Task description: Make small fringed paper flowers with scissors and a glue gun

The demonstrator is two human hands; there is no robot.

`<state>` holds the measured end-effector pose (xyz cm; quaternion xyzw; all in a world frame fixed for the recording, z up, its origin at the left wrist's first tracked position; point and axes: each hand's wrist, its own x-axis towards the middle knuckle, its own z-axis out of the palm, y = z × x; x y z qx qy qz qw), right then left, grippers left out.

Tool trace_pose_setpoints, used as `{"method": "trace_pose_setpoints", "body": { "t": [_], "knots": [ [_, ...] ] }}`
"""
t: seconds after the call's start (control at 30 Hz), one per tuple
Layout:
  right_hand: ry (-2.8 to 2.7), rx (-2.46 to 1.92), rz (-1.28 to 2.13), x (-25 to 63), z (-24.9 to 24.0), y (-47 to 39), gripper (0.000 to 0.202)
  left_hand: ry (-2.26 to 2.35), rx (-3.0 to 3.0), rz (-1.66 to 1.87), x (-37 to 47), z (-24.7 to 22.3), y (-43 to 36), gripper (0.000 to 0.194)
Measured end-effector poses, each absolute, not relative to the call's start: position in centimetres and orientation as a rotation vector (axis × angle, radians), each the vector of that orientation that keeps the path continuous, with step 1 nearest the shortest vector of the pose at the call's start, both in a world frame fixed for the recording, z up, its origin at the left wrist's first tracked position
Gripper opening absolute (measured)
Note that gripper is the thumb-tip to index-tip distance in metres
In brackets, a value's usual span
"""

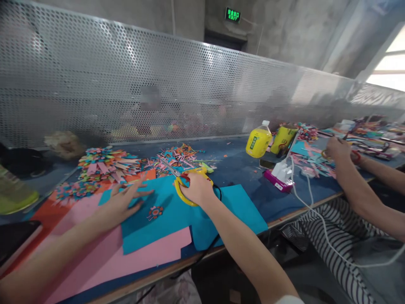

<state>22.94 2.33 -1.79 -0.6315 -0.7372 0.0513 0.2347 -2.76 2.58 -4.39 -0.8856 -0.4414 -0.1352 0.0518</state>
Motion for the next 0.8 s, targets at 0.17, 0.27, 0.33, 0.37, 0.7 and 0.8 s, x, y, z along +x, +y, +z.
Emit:
{"method": "trace_pose_setpoints", "body": {
  "t": [0.17,0.27,0.33,0.37,0.7,0.8],
  "knots": [
    [-2.039,-1.781,0.120,22.71,-1.78,2.18,0.046,-1.230,-2.596,-0.399,-1.99,-4.85,3.02,0.057],
    [-2.077,-1.789,0.114,22.59,-1.78,2.20,0.048,-1.205,-2.575,-0.441,-1.87,-4.65,3.09,0.054],
    [-2.111,-1.783,0.112,22.54,-1.92,2.30,0.046,-1.171,-2.575,-0.474,-1.93,-4.57,3.10,0.054],
    [-2.128,-1.776,0.114,22.53,-2.02,2.36,0.045,-1.156,-2.567,-0.484,-1.97,-4.55,3.12,0.054],
    [-2.170,-1.776,0.131,22.65,-2.60,2.67,0.044,-0.991,-2.515,-0.471,-1.93,-4.93,3.46,0.048],
    [-2.166,-1.789,0.144,22.67,-2.61,2.70,0.046,-1.049,-2.514,-0.550,-2.19,-4.88,3.60,0.048]
  ]
}}
